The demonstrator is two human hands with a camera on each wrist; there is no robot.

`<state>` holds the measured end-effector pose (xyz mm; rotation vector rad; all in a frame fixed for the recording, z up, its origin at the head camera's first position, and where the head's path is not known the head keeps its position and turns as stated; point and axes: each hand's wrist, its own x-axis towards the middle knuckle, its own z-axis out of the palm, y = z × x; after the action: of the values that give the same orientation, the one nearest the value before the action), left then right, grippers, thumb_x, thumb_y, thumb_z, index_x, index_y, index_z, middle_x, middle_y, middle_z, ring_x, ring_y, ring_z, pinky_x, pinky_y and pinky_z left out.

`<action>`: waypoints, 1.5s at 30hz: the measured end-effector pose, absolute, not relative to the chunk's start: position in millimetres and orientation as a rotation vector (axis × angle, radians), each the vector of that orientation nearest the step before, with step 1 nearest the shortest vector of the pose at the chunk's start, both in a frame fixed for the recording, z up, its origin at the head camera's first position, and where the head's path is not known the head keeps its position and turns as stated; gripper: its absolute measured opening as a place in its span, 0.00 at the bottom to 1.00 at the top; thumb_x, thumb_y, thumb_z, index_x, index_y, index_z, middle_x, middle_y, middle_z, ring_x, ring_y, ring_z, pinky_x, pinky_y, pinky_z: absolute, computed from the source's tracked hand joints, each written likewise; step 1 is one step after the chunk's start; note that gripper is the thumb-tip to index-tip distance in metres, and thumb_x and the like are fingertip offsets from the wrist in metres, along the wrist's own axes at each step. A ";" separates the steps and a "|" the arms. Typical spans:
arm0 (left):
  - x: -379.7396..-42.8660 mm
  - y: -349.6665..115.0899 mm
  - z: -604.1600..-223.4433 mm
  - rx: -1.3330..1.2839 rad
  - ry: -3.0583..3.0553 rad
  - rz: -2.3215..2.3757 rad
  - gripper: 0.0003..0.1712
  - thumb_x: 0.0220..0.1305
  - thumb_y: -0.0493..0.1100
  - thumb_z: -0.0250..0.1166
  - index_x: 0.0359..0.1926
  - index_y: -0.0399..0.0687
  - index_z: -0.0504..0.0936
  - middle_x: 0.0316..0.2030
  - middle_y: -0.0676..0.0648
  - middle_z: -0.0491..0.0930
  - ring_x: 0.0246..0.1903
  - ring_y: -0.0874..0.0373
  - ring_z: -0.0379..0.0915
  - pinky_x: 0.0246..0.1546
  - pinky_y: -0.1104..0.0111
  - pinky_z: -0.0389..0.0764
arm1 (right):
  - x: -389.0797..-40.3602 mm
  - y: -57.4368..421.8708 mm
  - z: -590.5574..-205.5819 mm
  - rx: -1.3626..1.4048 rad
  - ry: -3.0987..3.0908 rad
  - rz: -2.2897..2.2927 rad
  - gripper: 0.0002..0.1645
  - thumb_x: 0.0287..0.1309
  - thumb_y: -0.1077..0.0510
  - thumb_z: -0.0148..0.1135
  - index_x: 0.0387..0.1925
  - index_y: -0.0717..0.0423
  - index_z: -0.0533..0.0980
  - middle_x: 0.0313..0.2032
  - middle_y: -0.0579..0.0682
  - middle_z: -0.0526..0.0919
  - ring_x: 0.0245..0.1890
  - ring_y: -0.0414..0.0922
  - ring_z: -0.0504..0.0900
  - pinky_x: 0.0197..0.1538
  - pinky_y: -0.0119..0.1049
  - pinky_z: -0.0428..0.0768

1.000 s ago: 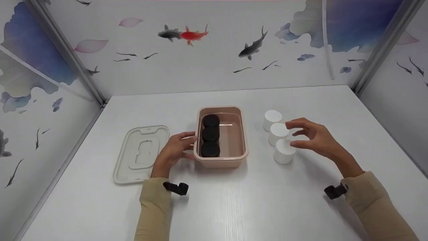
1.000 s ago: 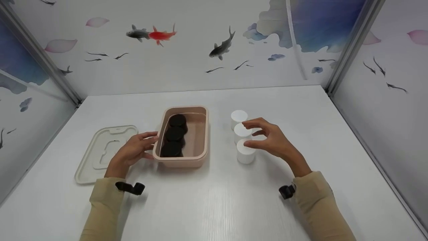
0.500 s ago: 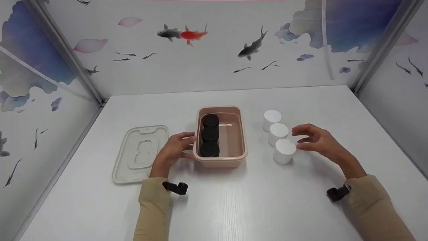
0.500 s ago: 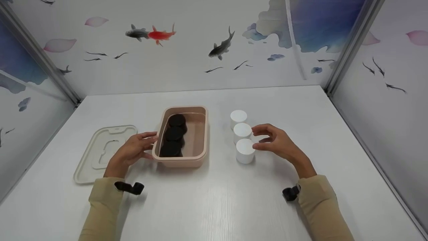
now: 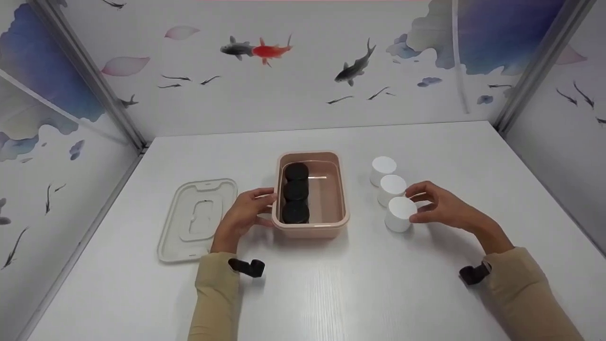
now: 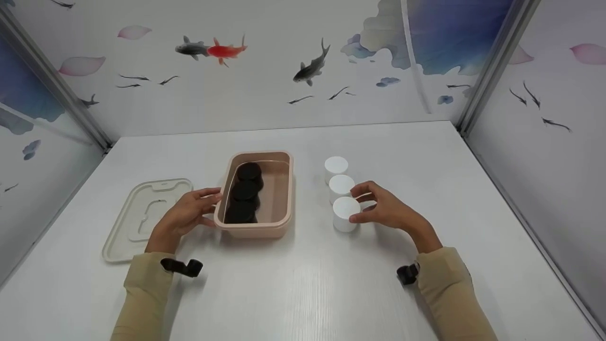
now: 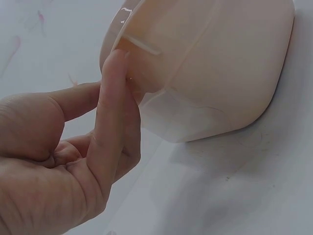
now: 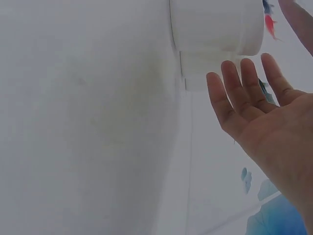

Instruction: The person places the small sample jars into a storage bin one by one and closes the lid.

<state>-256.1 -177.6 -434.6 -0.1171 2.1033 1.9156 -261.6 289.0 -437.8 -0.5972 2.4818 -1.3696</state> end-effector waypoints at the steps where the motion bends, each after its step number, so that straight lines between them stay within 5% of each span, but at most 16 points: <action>1: -256.2 -177.4 -434.5 -0.123 2.102 1.917 0.26 0.72 0.45 0.62 0.67 0.43 0.73 0.58 0.36 0.80 0.46 0.54 0.84 0.31 0.65 0.88 | -261.3 287.9 -437.9 -0.596 2.474 -1.356 0.37 0.55 0.57 0.74 0.62 0.58 0.67 0.60 0.55 0.72 0.59 0.39 0.73 0.57 0.24 0.78; 10: -256.6 -178.1 -435.7 -0.097 2.114 1.897 0.26 0.73 0.47 0.61 0.68 0.43 0.73 0.57 0.38 0.80 0.47 0.53 0.84 0.33 0.65 0.89 | -260.5 284.1 -438.6 -0.612 2.458 -1.313 0.40 0.53 0.56 0.76 0.64 0.59 0.66 0.63 0.58 0.72 0.66 0.58 0.71 0.60 0.35 0.81; 15: -256.2 -178.1 -435.2 -0.094 2.117 1.901 0.27 0.73 0.47 0.61 0.67 0.42 0.73 0.55 0.38 0.81 0.46 0.53 0.84 0.33 0.65 0.89 | -261.6 283.3 -438.0 -0.627 2.494 -1.273 0.38 0.53 0.54 0.76 0.63 0.56 0.69 0.61 0.55 0.75 0.64 0.55 0.73 0.63 0.49 0.79; 27: -256.8 -177.1 -434.2 -0.122 2.122 1.899 0.27 0.73 0.47 0.61 0.68 0.42 0.72 0.56 0.37 0.80 0.46 0.52 0.84 0.34 0.63 0.89 | -262.3 285.2 -440.2 -0.707 2.509 -1.255 0.34 0.55 0.54 0.75 0.63 0.52 0.72 0.59 0.51 0.78 0.56 0.30 0.76 0.58 0.29 0.79; 37: -257.7 -176.7 -436.8 -0.135 2.127 1.886 0.27 0.72 0.47 0.62 0.67 0.41 0.73 0.57 0.36 0.80 0.47 0.52 0.83 0.34 0.64 0.89 | -255.2 279.0 -429.2 -0.657 2.534 -1.372 0.32 0.58 0.57 0.73 0.62 0.57 0.71 0.57 0.52 0.76 0.53 0.33 0.77 0.54 0.27 0.80; 45: -256.9 -177.1 -435.6 -0.136 2.137 1.880 0.28 0.72 0.48 0.62 0.68 0.43 0.72 0.58 0.37 0.80 0.49 0.51 0.83 0.36 0.64 0.89 | -249.2 274.5 -418.9 -0.615 2.517 -1.450 0.33 0.58 0.58 0.72 0.64 0.57 0.72 0.55 0.41 0.76 0.50 0.33 0.79 0.50 0.26 0.81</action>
<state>-256.9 -177.1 -435.6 -0.1364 2.1367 1.8801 -249.2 274.5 -418.9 -0.6148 2.5173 -1.4505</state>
